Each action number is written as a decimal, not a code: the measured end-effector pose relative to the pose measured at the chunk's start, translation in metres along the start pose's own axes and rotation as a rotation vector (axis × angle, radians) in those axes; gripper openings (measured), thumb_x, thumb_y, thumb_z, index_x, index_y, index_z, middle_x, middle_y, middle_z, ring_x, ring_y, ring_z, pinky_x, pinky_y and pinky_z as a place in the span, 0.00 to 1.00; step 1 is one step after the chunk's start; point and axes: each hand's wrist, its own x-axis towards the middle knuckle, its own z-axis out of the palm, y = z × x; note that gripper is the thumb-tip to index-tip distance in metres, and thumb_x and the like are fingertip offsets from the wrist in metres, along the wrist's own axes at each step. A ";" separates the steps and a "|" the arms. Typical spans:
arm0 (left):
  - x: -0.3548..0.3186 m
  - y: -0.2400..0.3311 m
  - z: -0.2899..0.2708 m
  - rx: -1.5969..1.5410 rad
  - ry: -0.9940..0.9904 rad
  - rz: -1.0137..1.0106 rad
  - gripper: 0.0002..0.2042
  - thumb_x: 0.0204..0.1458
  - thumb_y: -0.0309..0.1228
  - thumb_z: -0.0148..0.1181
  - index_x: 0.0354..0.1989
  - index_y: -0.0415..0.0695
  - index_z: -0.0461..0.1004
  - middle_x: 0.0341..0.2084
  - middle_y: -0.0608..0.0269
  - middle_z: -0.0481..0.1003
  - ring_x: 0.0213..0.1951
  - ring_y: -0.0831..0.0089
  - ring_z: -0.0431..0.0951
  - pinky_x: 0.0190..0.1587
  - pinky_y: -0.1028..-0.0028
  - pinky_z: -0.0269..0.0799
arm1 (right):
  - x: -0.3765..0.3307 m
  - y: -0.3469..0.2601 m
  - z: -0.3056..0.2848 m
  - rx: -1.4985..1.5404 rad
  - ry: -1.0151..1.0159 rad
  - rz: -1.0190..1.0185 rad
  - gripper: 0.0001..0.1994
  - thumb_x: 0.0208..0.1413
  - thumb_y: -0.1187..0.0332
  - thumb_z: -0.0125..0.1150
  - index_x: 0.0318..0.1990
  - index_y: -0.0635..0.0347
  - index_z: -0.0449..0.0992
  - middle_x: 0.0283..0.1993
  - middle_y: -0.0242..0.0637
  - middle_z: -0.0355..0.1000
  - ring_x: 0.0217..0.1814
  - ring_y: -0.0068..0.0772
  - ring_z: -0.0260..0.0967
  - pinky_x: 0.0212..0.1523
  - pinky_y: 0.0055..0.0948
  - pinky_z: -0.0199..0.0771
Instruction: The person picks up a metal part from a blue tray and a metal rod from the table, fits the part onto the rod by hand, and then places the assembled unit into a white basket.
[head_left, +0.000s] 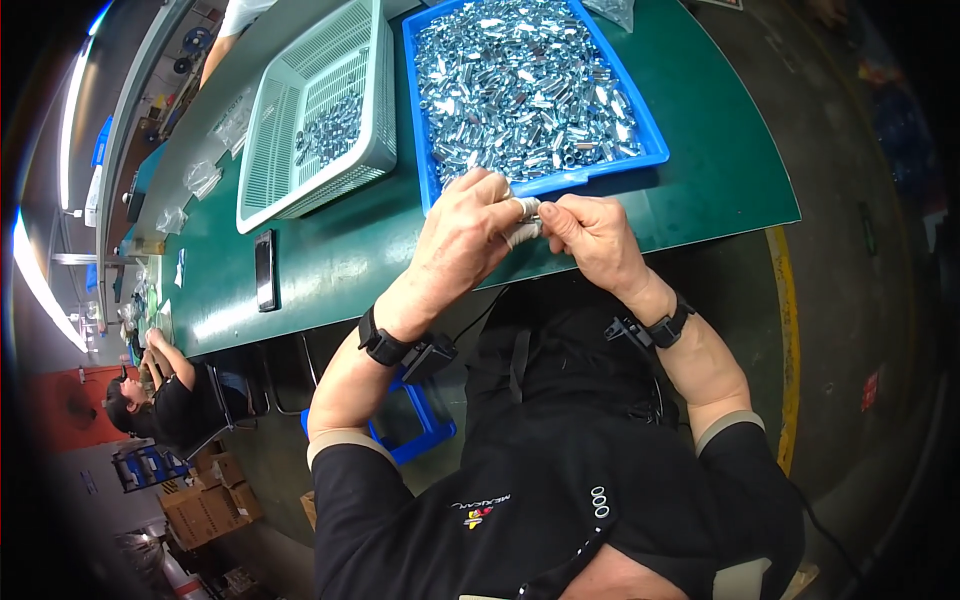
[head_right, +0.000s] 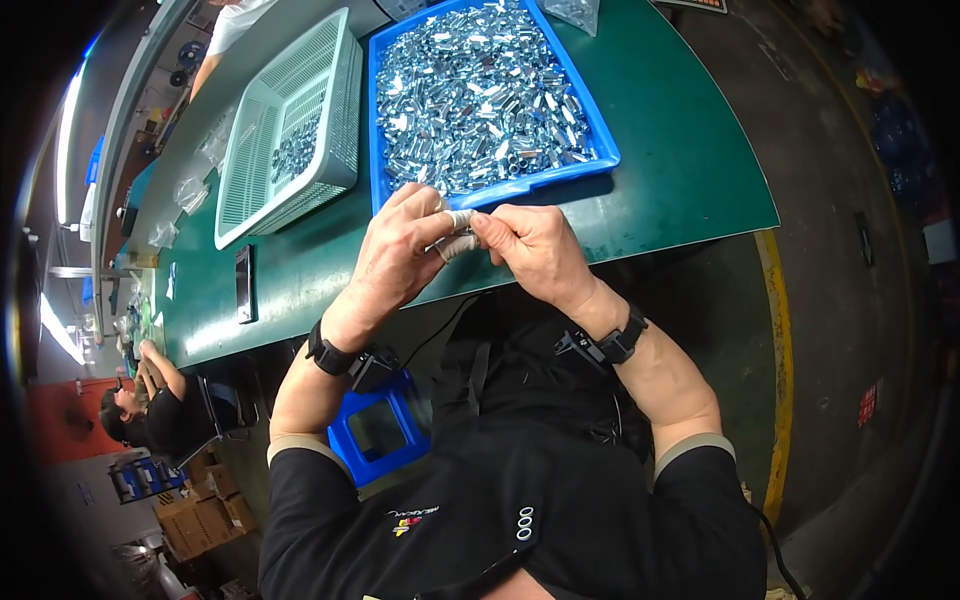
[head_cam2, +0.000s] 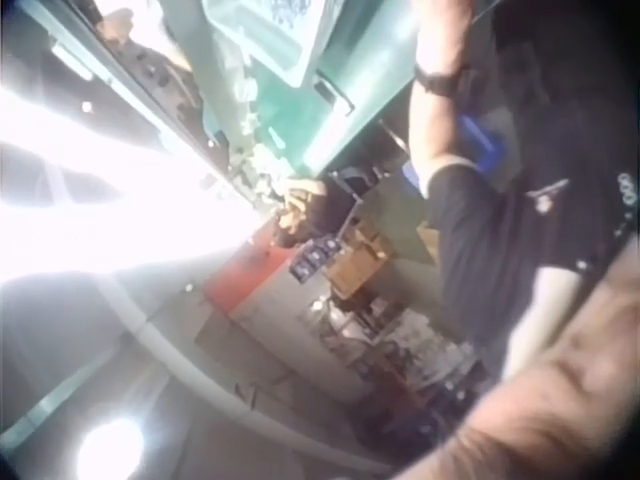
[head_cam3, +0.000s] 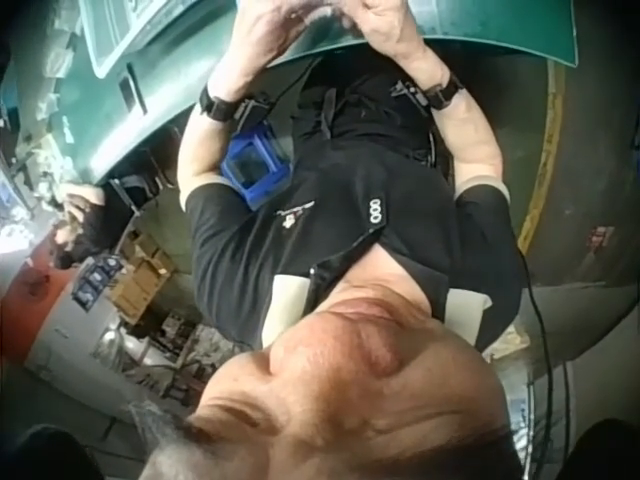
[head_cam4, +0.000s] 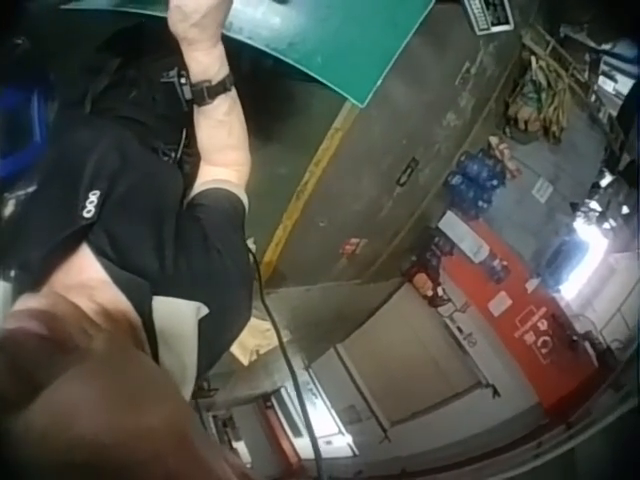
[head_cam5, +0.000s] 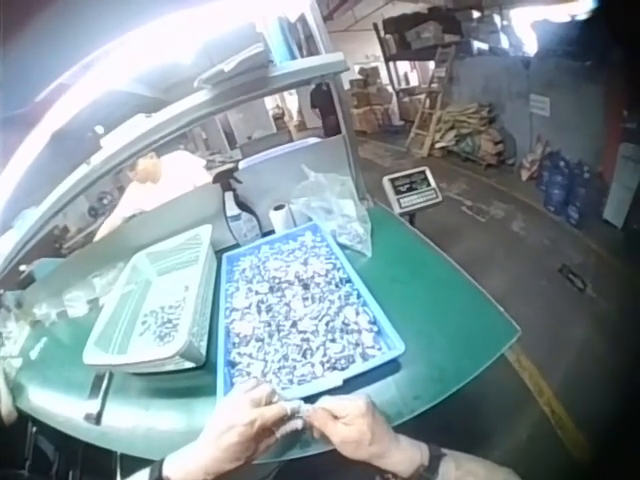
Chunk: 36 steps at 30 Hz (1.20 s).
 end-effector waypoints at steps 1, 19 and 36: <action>-0.002 0.002 -0.002 0.009 -0.010 -0.012 0.07 0.45 0.26 0.70 0.31 0.44 0.78 0.28 0.60 0.70 0.34 0.58 0.71 0.37 0.62 0.69 | 0.001 0.000 0.000 0.001 -0.021 -0.014 0.20 0.70 0.59 0.59 0.27 0.63 0.78 0.21 0.30 0.73 0.23 0.18 0.65 0.24 0.23 0.63; 0.003 -0.067 -0.090 0.571 0.164 -0.149 0.20 0.51 0.31 0.71 0.53 0.46 0.79 0.36 0.56 0.76 0.43 0.57 0.76 0.47 0.62 0.73 | -0.007 0.006 -0.009 0.188 0.103 -0.024 0.21 0.71 0.57 0.57 0.29 0.64 0.77 0.24 0.29 0.72 0.25 0.17 0.69 0.27 0.20 0.67; 0.004 -0.054 -0.024 0.254 -0.027 -0.237 0.09 0.50 0.24 0.70 0.38 0.40 0.77 0.35 0.59 0.79 0.41 0.60 0.78 0.47 0.64 0.75 | -0.003 0.005 -0.006 0.210 0.101 -0.090 0.17 0.70 0.60 0.59 0.32 0.64 0.78 0.25 0.29 0.73 0.26 0.17 0.68 0.28 0.20 0.67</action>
